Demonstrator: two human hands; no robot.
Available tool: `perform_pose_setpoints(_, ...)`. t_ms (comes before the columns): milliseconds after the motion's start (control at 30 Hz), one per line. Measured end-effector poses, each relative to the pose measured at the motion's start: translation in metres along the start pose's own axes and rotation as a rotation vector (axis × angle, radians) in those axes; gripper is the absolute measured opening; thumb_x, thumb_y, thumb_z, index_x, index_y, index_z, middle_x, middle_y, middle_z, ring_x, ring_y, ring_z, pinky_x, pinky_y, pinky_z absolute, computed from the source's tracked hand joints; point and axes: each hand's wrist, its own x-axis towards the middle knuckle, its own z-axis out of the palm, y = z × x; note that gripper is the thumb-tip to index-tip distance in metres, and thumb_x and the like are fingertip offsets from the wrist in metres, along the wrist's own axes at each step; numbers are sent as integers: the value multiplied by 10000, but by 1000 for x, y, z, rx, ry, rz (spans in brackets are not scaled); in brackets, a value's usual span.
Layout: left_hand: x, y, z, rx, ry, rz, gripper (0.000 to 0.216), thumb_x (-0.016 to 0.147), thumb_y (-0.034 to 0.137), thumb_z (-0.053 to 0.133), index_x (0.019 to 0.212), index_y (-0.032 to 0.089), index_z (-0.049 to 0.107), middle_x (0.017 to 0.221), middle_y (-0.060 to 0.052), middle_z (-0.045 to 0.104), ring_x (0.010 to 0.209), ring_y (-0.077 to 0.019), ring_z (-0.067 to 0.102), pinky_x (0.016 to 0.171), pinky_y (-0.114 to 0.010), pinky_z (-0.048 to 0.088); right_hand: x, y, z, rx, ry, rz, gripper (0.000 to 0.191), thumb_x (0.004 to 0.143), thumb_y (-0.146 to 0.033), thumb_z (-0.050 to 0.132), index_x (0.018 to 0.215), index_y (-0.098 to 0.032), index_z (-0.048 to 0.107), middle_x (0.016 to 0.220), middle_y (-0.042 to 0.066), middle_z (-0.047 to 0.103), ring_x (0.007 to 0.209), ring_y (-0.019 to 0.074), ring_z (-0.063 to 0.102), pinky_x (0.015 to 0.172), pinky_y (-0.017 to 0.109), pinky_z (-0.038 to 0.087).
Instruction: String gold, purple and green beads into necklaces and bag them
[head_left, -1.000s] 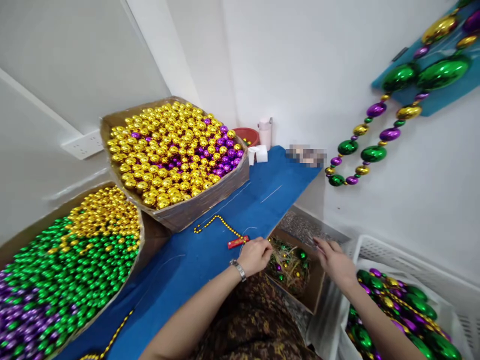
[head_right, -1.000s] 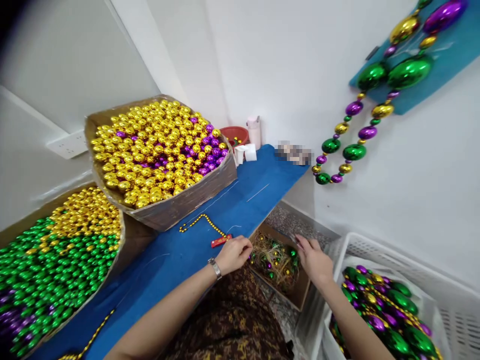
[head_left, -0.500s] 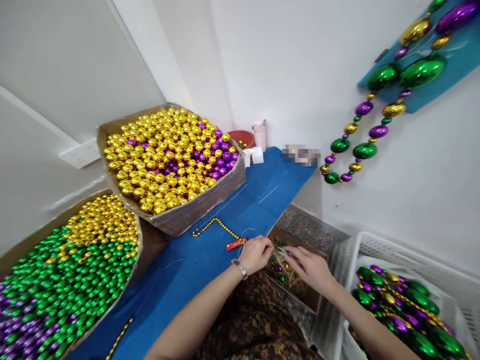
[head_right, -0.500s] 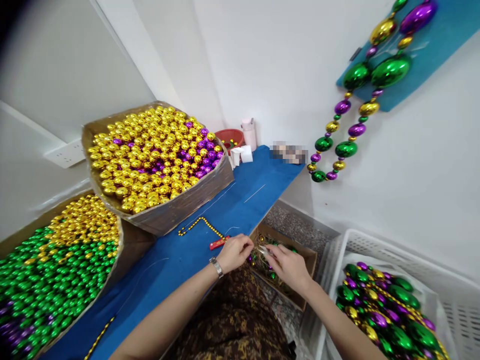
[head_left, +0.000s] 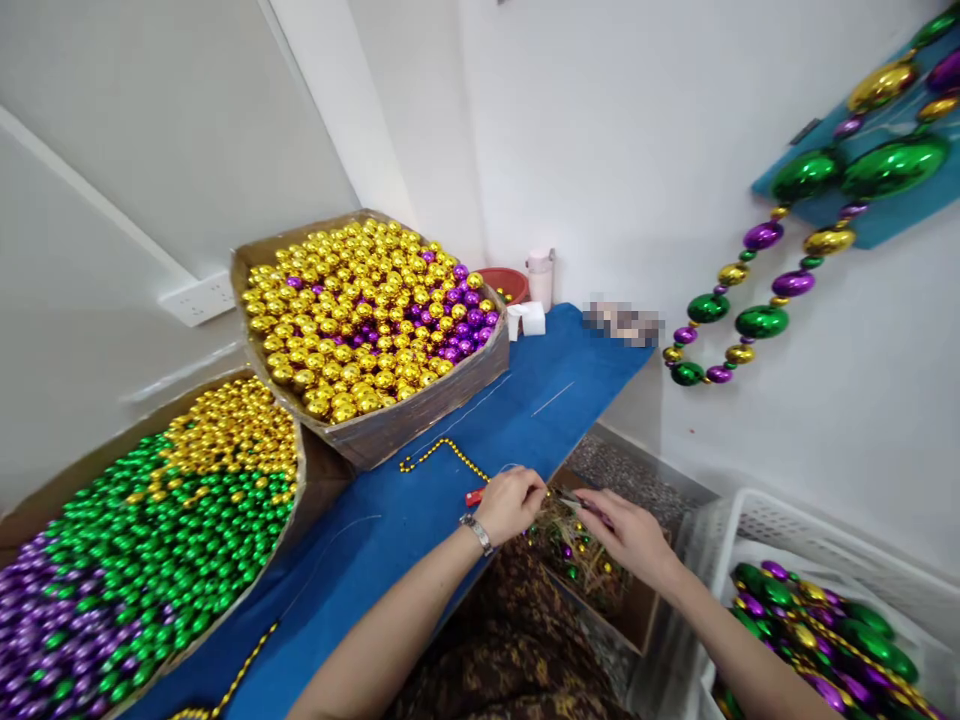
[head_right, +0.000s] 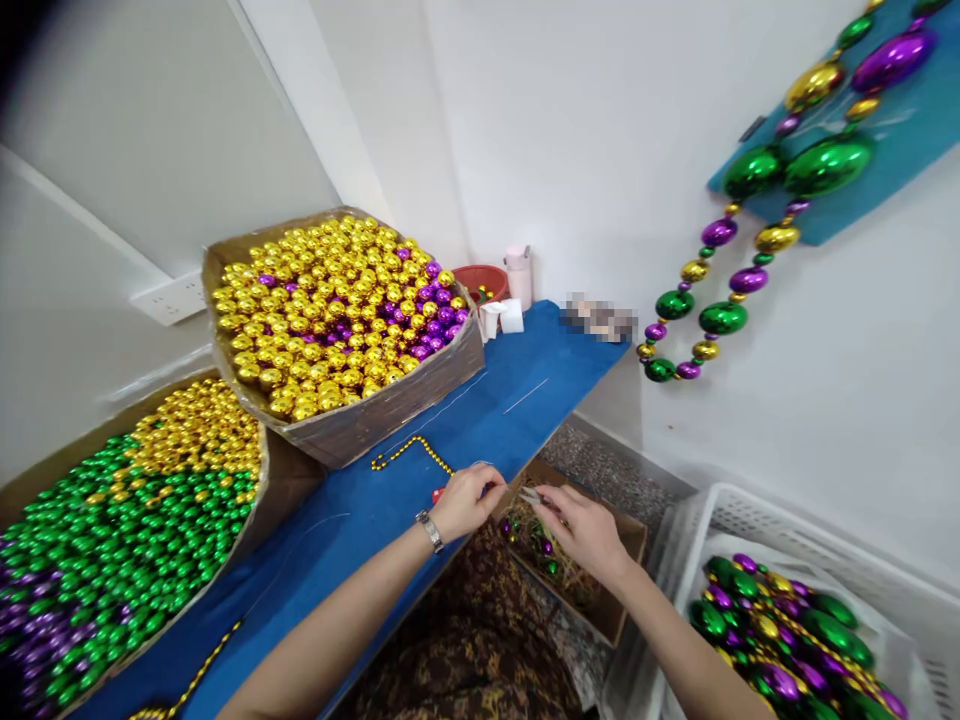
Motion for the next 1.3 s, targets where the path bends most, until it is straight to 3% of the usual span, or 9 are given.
perform_pose_setpoints(300,-9,8,2,-50,4,33,164,840,209,472,790,192,628,781,-31,630,766,-163,579,712,-263,424,0,-11,9,-39,-23,34,342,937,-391,325,998,-236,624,904,47,699,791,164,668,692,262,511)
perform_pose_setpoints(500,-21,-17,-43,-318,342,-158,195,847,296,492,770,167,616,691,1,601,619,-115,517,595,-222,387,45,-18,15,-26,-75,15,326,926,-402,385,1160,-232,537,1062,51,665,882,159,652,755,261,501)
perform_pose_setpoints(633,-30,-31,-69,-527,487,-247,244,819,380,541,766,149,599,610,30,532,550,-93,446,532,-206,350,89,-36,34,-33,-201,-71,250,912,-338,465,1118,-254,579,999,25,658,870,139,635,737,236,485)
perform_pose_setpoints(800,-45,-39,-76,-766,574,-312,266,769,409,610,769,143,610,669,9,571,609,-101,491,581,-215,391,113,-45,56,-93,-322,-75,252,901,-333,523,1089,-173,573,1069,51,603,853,145,603,735,328,506)
perform_pose_setpoints(933,-54,-44,-75,-877,633,-359,270,719,409,669,749,145,622,674,5,594,600,-96,502,607,-225,416,117,-42,63,-127,-362,-32,246,900,-354,525,1037,-157,577,1002,40,606,809,134,598,714,322,507)
perform_pose_setpoints(1067,-64,-49,-76,-989,684,-420,298,672,422,708,740,143,628,707,-10,605,619,-106,524,612,-243,447,108,-31,45,-107,-357,-53,232,930,-351,443,964,-161,572,924,33,619,758,124,589,692,286,481)
perform_pose_setpoints(1167,-70,-52,-77,-1035,697,-429,299,666,417,714,746,142,630,719,-11,597,593,-94,505,580,-234,443,81,-6,12,-97,-357,-72,270,936,-377,357,879,-210,561,794,10,631,687,123,583,646,236,458)
perform_pose_setpoints(1300,-74,-53,-75,-1086,702,-429,275,684,397,707,749,142,627,693,8,570,528,-63,449,522,-209,389,41,38,-36,-207,-335,-15,301,883,-426,381,762,-232,577,641,9,598,548,152,582,501,237,426)
